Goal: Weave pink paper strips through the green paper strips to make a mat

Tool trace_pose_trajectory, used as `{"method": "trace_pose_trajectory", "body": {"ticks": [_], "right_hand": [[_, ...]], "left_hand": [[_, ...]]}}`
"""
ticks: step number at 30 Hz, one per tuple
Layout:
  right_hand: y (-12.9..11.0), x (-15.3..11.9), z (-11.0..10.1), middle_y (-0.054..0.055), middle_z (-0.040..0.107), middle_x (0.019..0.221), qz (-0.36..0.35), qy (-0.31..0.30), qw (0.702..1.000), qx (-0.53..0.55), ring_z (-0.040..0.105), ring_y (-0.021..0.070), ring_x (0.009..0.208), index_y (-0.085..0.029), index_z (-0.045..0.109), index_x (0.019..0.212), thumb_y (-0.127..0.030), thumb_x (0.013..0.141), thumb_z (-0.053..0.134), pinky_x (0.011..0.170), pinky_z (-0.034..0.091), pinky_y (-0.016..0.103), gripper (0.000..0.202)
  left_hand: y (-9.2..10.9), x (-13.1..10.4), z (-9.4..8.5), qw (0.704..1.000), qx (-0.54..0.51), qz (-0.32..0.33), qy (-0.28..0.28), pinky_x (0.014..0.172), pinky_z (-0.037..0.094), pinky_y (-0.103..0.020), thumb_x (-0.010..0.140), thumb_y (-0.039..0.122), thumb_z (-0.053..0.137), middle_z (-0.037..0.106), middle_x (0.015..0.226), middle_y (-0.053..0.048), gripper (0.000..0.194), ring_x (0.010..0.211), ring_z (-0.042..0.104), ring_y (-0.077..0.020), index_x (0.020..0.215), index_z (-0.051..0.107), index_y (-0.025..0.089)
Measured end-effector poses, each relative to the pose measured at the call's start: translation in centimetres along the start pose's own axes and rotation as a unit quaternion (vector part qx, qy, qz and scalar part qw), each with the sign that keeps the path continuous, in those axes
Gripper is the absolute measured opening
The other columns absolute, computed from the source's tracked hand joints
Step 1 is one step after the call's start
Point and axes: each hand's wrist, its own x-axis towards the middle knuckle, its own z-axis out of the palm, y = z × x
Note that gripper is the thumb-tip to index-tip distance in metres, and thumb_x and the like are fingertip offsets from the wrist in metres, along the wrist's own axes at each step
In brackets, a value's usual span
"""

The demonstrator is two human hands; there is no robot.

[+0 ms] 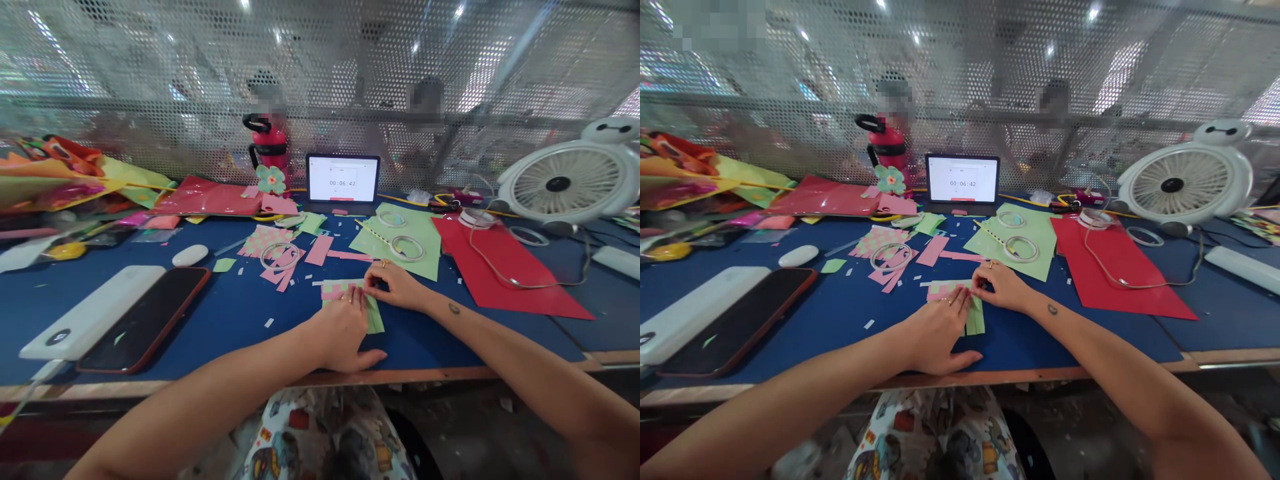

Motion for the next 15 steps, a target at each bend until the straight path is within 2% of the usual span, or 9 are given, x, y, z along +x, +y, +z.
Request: {"method": "trace_pose_trajectory", "body": {"ticks": [10,15], "right_hand": [[-0.5,-0.4,-0.8,0.004,0.057,0.083,-0.005,-0.036,0.999,0.008,0.048,0.0155,0.077,-0.018,0.053,0.086,-0.033,0.081,0.055,0.073,0.038,0.029,0.016],[-0.8,-0.9,-1.2,0.005,0.059,0.085,-0.023,-0.010,1.000,0.017,0.051,0.0160,0.079,-0.018,0.053,0.088,-0.029,0.084,0.050,0.075,0.040,0.030,0.012]], "left_hand": [[0.0,-0.1,-0.1,1.000,-0.010,0.001,0.007,0.098,0.034,-0.043,0.079,0.061,0.038,0.043,0.126,-0.033,0.085,0.120,0.042,-0.0368,0.124,0.041,-0.011],[0.0,-0.1,-0.3,1.000,-0.013,-0.003,0.001,0.097,0.036,-0.043,0.079,0.062,0.037,0.042,0.128,-0.032,0.086,0.121,0.042,-0.0377,0.125,0.040,-0.011]]}}
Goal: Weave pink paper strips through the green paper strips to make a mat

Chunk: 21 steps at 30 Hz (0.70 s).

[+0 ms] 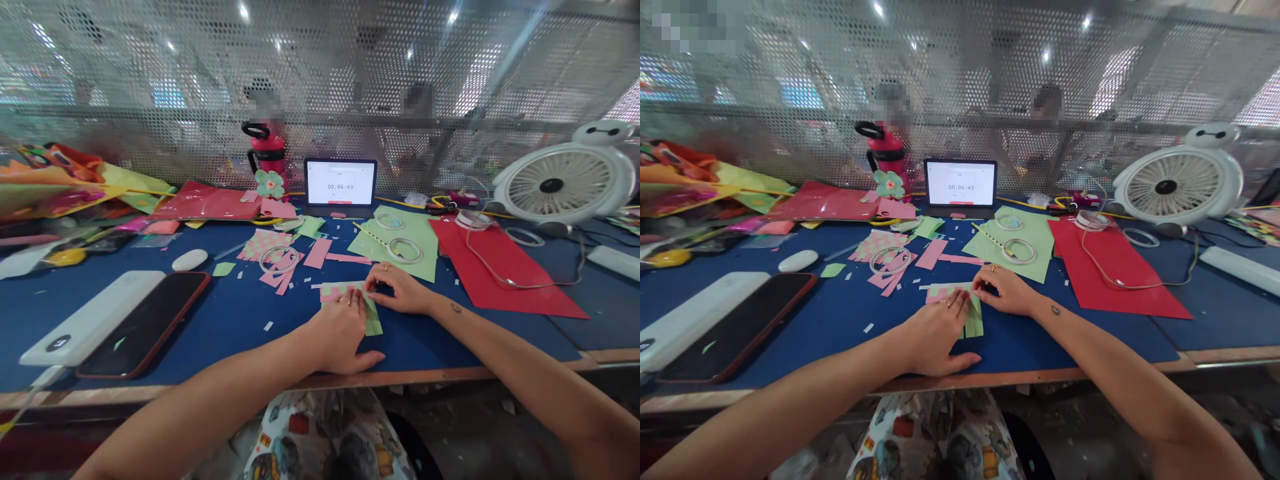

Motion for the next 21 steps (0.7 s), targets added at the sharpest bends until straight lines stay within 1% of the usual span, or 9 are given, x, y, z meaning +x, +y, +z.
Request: {"method": "trace_pose_trajectory", "body": {"ticks": [2,5,7,9,11,12,14,16,21], "right_hand": [[0.1,-0.2,0.0,0.005,0.059,0.082,0.010,0.010,1.000,-0.016,0.051,0.0157,0.076,-0.019,0.053,0.086,-0.026,0.086,0.045,0.070,0.040,0.029,0.011],[0.6,-0.5,-0.1,0.003,0.058,0.073,0.030,0.011,0.998,-0.060,0.051,0.0149,0.069,-0.019,0.055,0.085,-0.024,0.084,0.048,0.064,0.038,0.027,0.009],[0.9,-0.5,-0.2,0.001,0.056,0.066,0.048,0.029,0.995,-0.087,0.050,0.0147,0.065,-0.019,0.056,0.086,-0.023,0.082,0.049,0.063,0.038,0.027,0.009],[1.1,-0.5,-0.4,0.001,0.057,0.066,0.054,0.072,0.990,-0.105,0.051,0.0155,0.066,-0.019,0.056,0.088,-0.021,0.082,0.048,0.068,0.038,0.029,0.010],[1.0,-0.5,-0.5,0.003,0.060,0.075,0.036,0.109,0.987,-0.111,0.053,0.0170,0.074,-0.020,0.056,0.088,-0.020,0.083,0.048,0.078,0.038,0.033,0.010],[0.8,-0.4,-0.5,0.003,0.061,0.080,0.020,0.113,0.987,-0.110,0.053,0.0176,0.079,-0.020,0.057,0.087,-0.021,0.083,0.048,0.082,0.037,0.034,0.010],[0.5,-0.3,-0.4,0.004,0.061,0.085,-0.008,0.094,0.990,-0.100,0.053,0.0179,0.084,-0.020,0.057,0.085,-0.024,0.085,0.048,0.085,0.035,0.035,0.010],[0.1,-0.1,0.0,0.004,0.060,0.083,-0.021,0.056,0.994,-0.089,0.052,0.0172,0.082,-0.020,0.056,0.084,-0.028,0.087,0.046,0.082,0.036,0.033,0.013],[0.0,0.3,0.8,0.005,0.056,0.081,-0.001,-0.009,0.997,-0.081,0.048,0.0167,0.076,-0.017,0.053,0.082,-0.032,0.087,0.048,0.075,0.037,0.032,0.016]], "left_hand": [[0.0,0.0,0.0,1.000,0.002,0.002,0.003,0.096,0.037,-0.043,0.079,0.062,0.037,0.043,0.127,-0.032,0.086,0.120,0.043,-0.0371,0.124,0.041,-0.011],[-0.1,0.0,0.0,1.000,0.004,0.003,0.008,0.096,0.037,-0.042,0.078,0.063,0.038,0.044,0.126,-0.031,0.086,0.120,0.043,-0.0363,0.124,0.041,-0.010],[-0.2,0.0,0.0,1.000,0.007,0.005,0.013,0.096,0.037,-0.042,0.078,0.064,0.037,0.045,0.126,-0.031,0.087,0.120,0.044,-0.0362,0.124,0.042,-0.009],[-0.3,0.0,0.0,1.000,0.010,0.009,0.019,0.095,0.039,-0.041,0.078,0.065,0.037,0.046,0.125,-0.030,0.086,0.119,0.045,-0.0358,0.123,0.044,-0.008],[-0.4,0.0,-0.1,1.000,0.008,0.008,0.025,0.092,0.041,-0.041,0.078,0.066,0.037,0.049,0.124,-0.029,0.085,0.117,0.047,-0.0350,0.122,0.046,-0.007],[-0.5,0.0,-0.2,1.000,0.007,0.007,0.026,0.091,0.042,-0.041,0.078,0.066,0.036,0.050,0.122,-0.028,0.085,0.116,0.048,-0.0346,0.122,0.047,-0.006],[-0.7,0.0,-0.4,1.000,0.007,0.010,0.027,0.089,0.043,-0.041,0.078,0.067,0.035,0.053,0.120,-0.027,0.084,0.113,0.050,-0.0342,0.119,0.050,-0.004],[-0.9,0.1,-0.8,1.000,0.009,0.017,0.024,0.089,0.043,-0.041,0.078,0.068,0.033,0.055,0.117,-0.027,0.084,0.111,0.051,-0.0338,0.117,0.052,-0.003],[-1.4,0.1,-1.6,0.999,0.021,0.035,0.007,0.089,0.044,-0.038,0.079,0.066,0.035,0.057,0.115,-0.024,0.080,0.107,0.055,-0.0304,0.117,0.052,-0.002]]}}
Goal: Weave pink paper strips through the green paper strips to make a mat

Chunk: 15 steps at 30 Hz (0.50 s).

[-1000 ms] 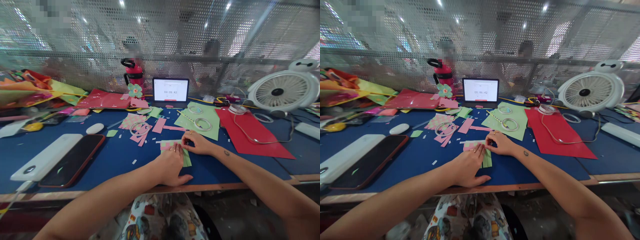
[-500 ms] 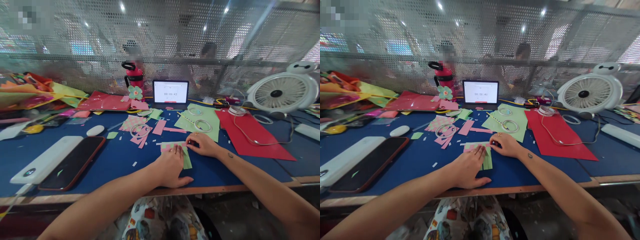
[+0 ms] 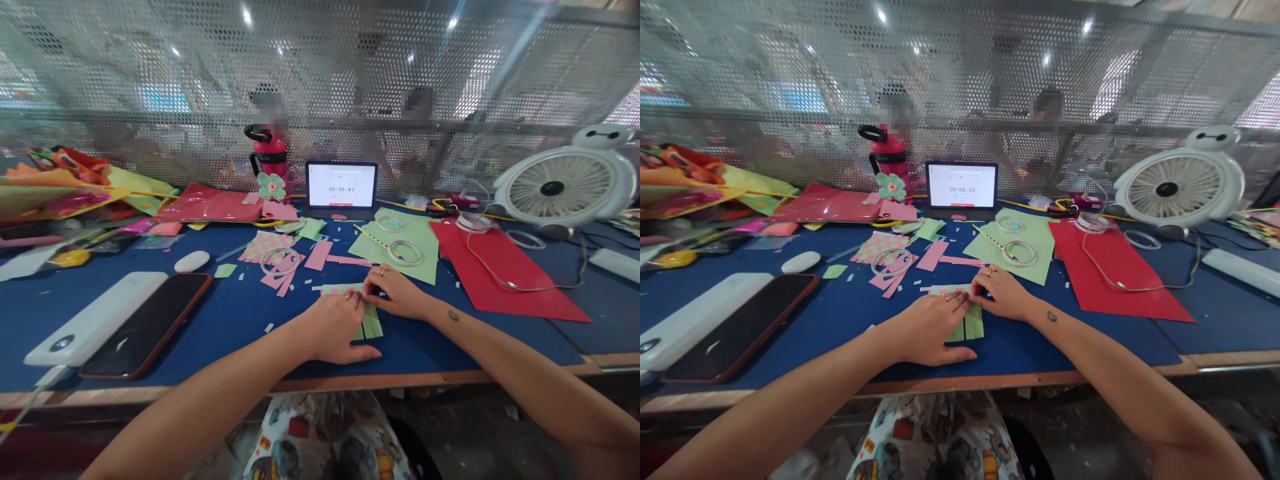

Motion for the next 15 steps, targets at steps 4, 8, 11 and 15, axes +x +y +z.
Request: {"method": "trace_pose_trajectory", "body": {"ticks": [4,8,11,15], "right_hand": [[0.0,-0.1,-0.1,0.005,0.056,0.084,0.005,-0.014,1.000,0.014,0.047,0.0172,0.079,-0.018,0.051,0.084,-0.029,0.086,0.049,0.076,0.036,0.032,0.012],[0.0,-0.3,-0.5,0.006,0.056,0.089,0.006,-0.016,0.999,0.037,0.046,0.0183,0.083,-0.018,0.049,0.091,-0.029,0.086,0.048,0.077,0.037,0.033,0.011],[0.0,-0.4,-0.5,0.006,0.055,0.091,0.012,-0.023,0.999,0.047,0.046,0.0193,0.084,-0.019,0.048,0.093,-0.030,0.086,0.047,0.077,0.037,0.034,0.013],[0.2,-0.3,-0.6,0.005,0.054,0.090,0.032,-0.038,0.997,0.065,0.045,0.0184,0.085,-0.020,0.048,0.092,-0.023,0.091,0.035,0.080,0.035,0.034,0.013]], "left_hand": [[-0.4,-0.1,-0.1,1.000,0.013,0.014,-0.001,0.087,0.044,-0.036,0.079,0.063,0.038,0.055,0.119,-0.024,0.077,0.107,0.055,-0.0289,0.119,0.051,-0.001],[-0.3,-0.3,-0.3,0.999,0.033,0.004,-0.012,0.081,0.046,-0.034,0.079,0.065,0.037,0.058,0.114,-0.023,0.075,0.103,0.058,-0.0285,0.113,0.056,0.002],[-0.9,-0.6,-1.1,0.999,0.033,-0.010,-0.026,0.072,0.047,-0.032,0.078,0.066,0.037,0.066,0.098,-0.017,0.066,0.089,0.062,-0.0261,0.096,0.065,0.010],[-3.7,-1.2,-3.1,0.990,0.031,-0.136,-0.003,0.065,0.043,-0.029,0.083,0.060,0.034,0.066,0.077,-0.009,0.054,0.075,0.062,-0.0218,0.078,0.064,0.014]]}}
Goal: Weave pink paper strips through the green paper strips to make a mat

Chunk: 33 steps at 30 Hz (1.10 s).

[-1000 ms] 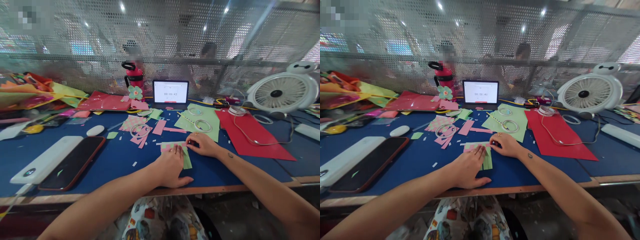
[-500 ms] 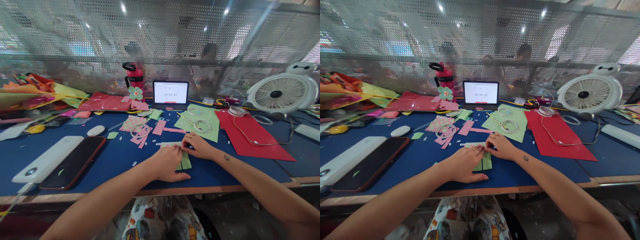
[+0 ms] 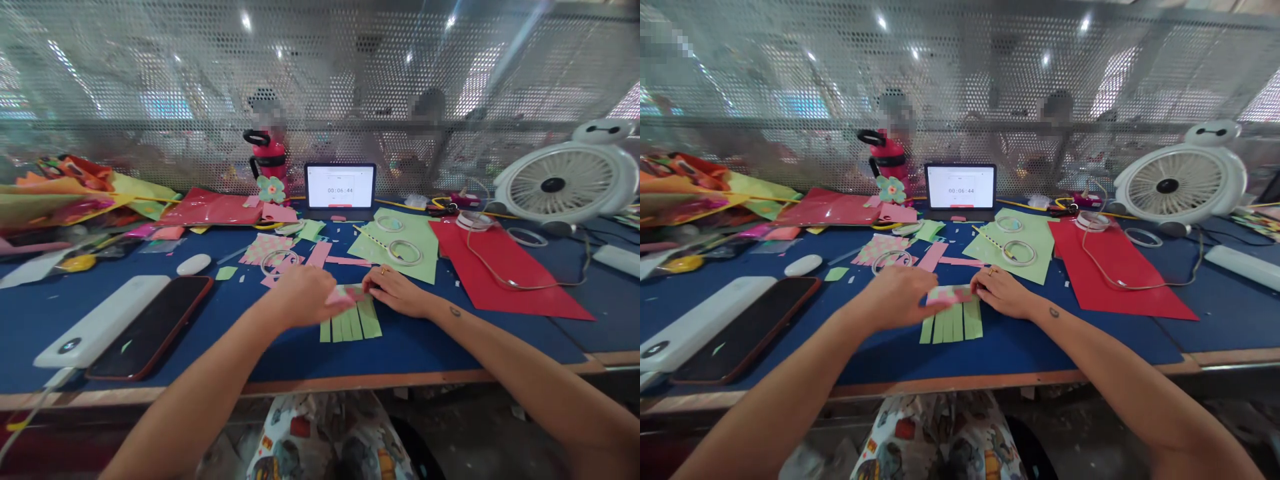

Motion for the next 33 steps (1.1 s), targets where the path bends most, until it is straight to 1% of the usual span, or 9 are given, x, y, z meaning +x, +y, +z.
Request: {"method": "trace_pose_trajectory", "body": {"ticks": [2,5,8,10,14,19,23,25,33], "right_hand": [[0.0,0.1,-0.1,0.004,0.054,0.088,0.011,-0.006,1.000,0.008,0.045,0.0182,0.084,-0.021,0.048,0.091,-0.020,0.092,0.031,0.079,0.035,0.034,0.017],[-0.2,0.1,-0.1,0.004,0.055,0.087,0.021,-0.007,1.000,0.012,0.044,0.0184,0.082,-0.021,0.048,0.091,-0.020,0.091,0.031,0.077,0.036,0.034,0.017],[-0.3,0.1,0.0,0.004,0.055,0.086,0.022,0.003,1.000,0.010,0.045,0.0181,0.081,-0.020,0.049,0.090,-0.020,0.091,0.031,0.078,0.036,0.034,0.018],[-0.2,0.3,-0.1,0.004,0.056,0.085,0.021,0.000,1.000,0.006,0.046,0.0178,0.080,-0.020,0.050,0.089,-0.021,0.091,0.032,0.078,0.036,0.034,0.018],[0.2,1.3,-0.7,0.005,0.057,0.086,0.014,-0.056,0.998,-0.006,0.047,0.0181,0.080,-0.019,0.050,0.089,-0.025,0.090,0.036,0.075,0.037,0.032,0.016],[0.4,2.9,-0.8,0.005,0.058,0.081,0.042,-0.114,0.992,-0.041,0.050,0.0173,0.074,-0.018,0.052,0.083,-0.030,0.089,0.038,0.065,0.035,0.029,0.019],[0.1,2.7,0.1,0.004,0.059,0.077,0.072,-0.043,0.995,-0.061,0.050,0.0171,0.074,-0.018,0.052,0.080,-0.026,0.089,0.037,0.065,0.034,0.028,0.019],[0.0,2.2,0.4,0.003,0.058,0.075,0.064,-0.019,0.996,-0.064,0.050,0.0168,0.073,-0.018,0.051,0.081,-0.028,0.089,0.039,0.066,0.033,0.028,0.017],[0.0,1.6,0.6,0.003,0.056,0.074,0.011,-0.001,0.998,-0.066,0.048,0.0157,0.071,-0.018,0.049,0.081,-0.035,0.084,0.049,0.066,0.034,0.027,0.016]], "left_hand": [[-1.8,0.3,-0.5,0.995,0.000,-0.096,0.041,0.063,0.040,-0.028,0.085,0.054,0.035,0.065,0.074,-0.007,0.048,0.072,0.061,-0.0201,0.075,0.063,0.016],[-3.8,0.9,-0.3,0.989,-0.063,-0.130,0.033,0.056,0.035,-0.025,0.083,0.050,0.042,0.062,0.065,-0.003,0.040,0.062,0.057,-0.0159,0.070,0.060,0.017],[-4.8,1.4,1.0,0.984,-0.133,-0.117,-0.017,0.051,0.031,-0.023,0.078,0.050,0.049,0.060,0.064,-0.002,0.036,0.055,0.052,-0.0127,0.071,0.058,0.017],[-5.2,1.6,1.9,0.980,-0.174,-0.080,-0.046,0.050,0.030,-0.022,0.077,0.053,0.050,0.059,0.062,0.000,0.038,0.053,0.051,-0.0114,0.070,0.056,0.016],[-5.8,2.0,3.4,0.972,-0.223,-0.015,-0.075,0.052,0.031,-0.022,0.074,0.059,0.051,0.058,0.062,0.000,0.043,0.057,0.052,-0.0114,0.067,0.055,0.016],[-6.2,2.3,4.3,0.963,-0.250,-0.011,-0.105,0.053,0.032,-0.021,0.066,0.061,0.058,0.058,0.068,0.000,0.045,0.062,0.053,-0.0123,0.073,0.055,0.017],[-6.2,2.3,4.4,0.961,-0.249,-0.007,-0.117,0.052,0.031,-0.022,0.061,0.064,0.060,0.056,0.071,0.000,0.049,0.062,0.051,-0.0127,0.076,0.054,0.018],[-6.2,2.3,4.5,0.962,-0.247,-0.007,-0.119,0.052,0.030,-0.022,0.060,0.065,0.060,0.056,0.071,0.000,0.050,0.062,0.051,-0.0128,0.076,0.053,0.018],[-6.4,2.3,4.6,0.962,-0.246,-0.002,-0.121,0.053,0.030,-0.023,0.062,0.066,0.058,0.056,0.072,0.000,0.050,0.063,0.050,-0.0133,0.077,0.053,0.018]]}}
